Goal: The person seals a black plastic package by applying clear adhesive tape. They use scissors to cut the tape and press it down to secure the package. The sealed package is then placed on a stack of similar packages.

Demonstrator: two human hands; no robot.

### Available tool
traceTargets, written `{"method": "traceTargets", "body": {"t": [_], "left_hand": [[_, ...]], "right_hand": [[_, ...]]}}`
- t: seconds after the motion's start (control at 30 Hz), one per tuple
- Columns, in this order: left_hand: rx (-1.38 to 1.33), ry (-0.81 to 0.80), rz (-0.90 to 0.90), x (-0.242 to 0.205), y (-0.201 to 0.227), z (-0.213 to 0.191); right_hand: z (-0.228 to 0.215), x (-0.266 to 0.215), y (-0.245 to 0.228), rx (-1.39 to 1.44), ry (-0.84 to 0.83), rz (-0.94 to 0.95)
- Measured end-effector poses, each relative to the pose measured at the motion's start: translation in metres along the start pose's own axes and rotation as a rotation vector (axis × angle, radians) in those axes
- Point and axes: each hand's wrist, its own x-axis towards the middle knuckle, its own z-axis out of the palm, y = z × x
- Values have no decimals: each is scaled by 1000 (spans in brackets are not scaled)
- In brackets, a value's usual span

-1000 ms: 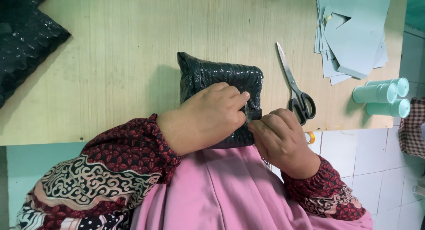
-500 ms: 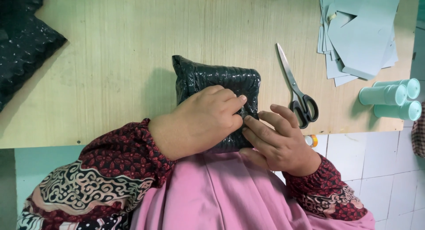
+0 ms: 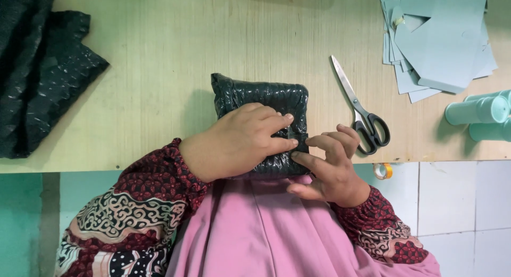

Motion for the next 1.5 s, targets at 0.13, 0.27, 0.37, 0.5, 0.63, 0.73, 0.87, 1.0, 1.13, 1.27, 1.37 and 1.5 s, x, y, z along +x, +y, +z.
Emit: {"method": "traceTargets", "body": {"t": [0.13,0.27,0.37,0.5,0.63,0.73,0.87,1.0,1.13,1.27,1.37,1.5], "left_hand": [[-6,-56,20,-1,-3,-3],[1,-138,28,0,-4,-7],[-11,-176,27,-1,-5,-11],[10,-202,11,-3,-6,-10],[34,-219,12,0,-2,-14],[21,-233,-6,2,-1,-19],[-70,-294,-58,7,1,-25],[-90,-327,-97,7,1,-24],[-59,-332,-105,8,4,-24],[-81,-245,-103,7,9,-25],[-57,-229,-96,11,10,-30],[-40,-219,-85,9,10,-25]], "right_hand": [[5,0,15,282,-21,122],[0,25,15,143,-15,103],[1,31,14,2,-39,69],[-3,32,15,-157,-114,54],[-9,41,9,-228,-121,45],[-13,46,9,-280,-145,21],[-18,51,15,-322,-157,-124],[-20,54,15,-296,-181,-137],[-20,55,15,-289,-185,-138],[-17,58,16,-287,-215,-113],[-13,62,19,-280,-217,-95],[-10,61,19,-256,-230,-40]]}}
